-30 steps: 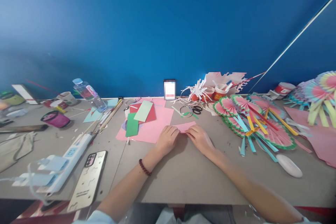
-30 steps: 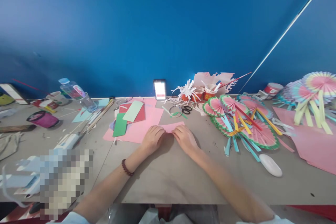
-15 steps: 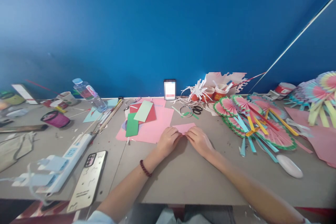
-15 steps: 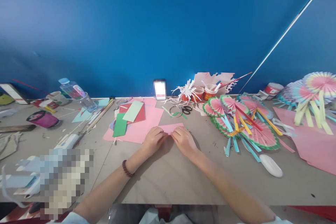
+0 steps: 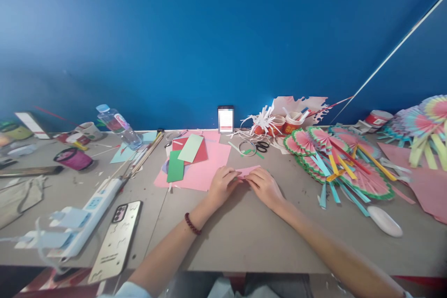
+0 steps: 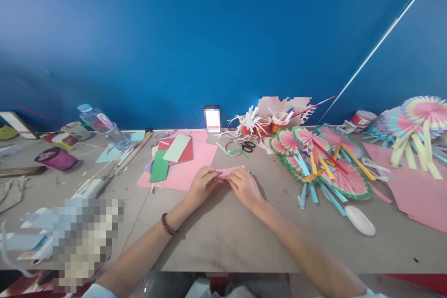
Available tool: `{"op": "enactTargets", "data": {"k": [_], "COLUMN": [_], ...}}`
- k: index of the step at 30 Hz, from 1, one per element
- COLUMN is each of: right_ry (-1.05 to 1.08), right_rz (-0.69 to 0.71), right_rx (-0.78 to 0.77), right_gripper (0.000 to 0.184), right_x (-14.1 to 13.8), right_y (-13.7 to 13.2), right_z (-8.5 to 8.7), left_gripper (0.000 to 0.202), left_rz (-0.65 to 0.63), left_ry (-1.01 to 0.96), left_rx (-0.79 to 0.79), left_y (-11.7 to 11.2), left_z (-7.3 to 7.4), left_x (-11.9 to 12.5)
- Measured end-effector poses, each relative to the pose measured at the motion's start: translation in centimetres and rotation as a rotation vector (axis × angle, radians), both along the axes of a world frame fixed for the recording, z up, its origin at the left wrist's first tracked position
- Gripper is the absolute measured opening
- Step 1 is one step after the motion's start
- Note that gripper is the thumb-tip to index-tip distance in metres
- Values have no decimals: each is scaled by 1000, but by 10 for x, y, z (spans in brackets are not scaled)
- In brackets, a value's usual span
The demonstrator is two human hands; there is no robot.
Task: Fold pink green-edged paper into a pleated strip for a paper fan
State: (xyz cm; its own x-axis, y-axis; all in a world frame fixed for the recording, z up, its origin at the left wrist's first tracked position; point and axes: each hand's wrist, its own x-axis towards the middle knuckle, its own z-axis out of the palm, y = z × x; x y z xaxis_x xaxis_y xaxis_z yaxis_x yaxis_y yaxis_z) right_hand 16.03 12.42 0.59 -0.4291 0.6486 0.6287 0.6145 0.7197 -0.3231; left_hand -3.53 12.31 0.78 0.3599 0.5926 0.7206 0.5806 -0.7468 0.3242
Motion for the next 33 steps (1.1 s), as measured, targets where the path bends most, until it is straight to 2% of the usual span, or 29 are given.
{"op": "enactTargets", "data": {"k": [6,17,24,28,33], "right_ry": [41,-55,-108,-120,-113], "right_rz": [-27,-81,-77,-62,-114], "right_rx": [3,-16,37,41,45], "right_gripper": [20,23,24,20,22], "right_x": [1,-2,-4,-1,7], "right_y": [0,-2,-4,-2,5], "right_z": [2,4,5,2,-1], "left_gripper": [22,25,14,15,13], "left_rz": [2,14,14,23,61], "left_ry": [-40,84,199,154,65], "left_rx": [-95,-54,23,65,54], "left_y": [6,1,-3,-2,2], "left_z": [0,5,7,6,6], "left_x": [-8,-6,0,-2,-8]}}
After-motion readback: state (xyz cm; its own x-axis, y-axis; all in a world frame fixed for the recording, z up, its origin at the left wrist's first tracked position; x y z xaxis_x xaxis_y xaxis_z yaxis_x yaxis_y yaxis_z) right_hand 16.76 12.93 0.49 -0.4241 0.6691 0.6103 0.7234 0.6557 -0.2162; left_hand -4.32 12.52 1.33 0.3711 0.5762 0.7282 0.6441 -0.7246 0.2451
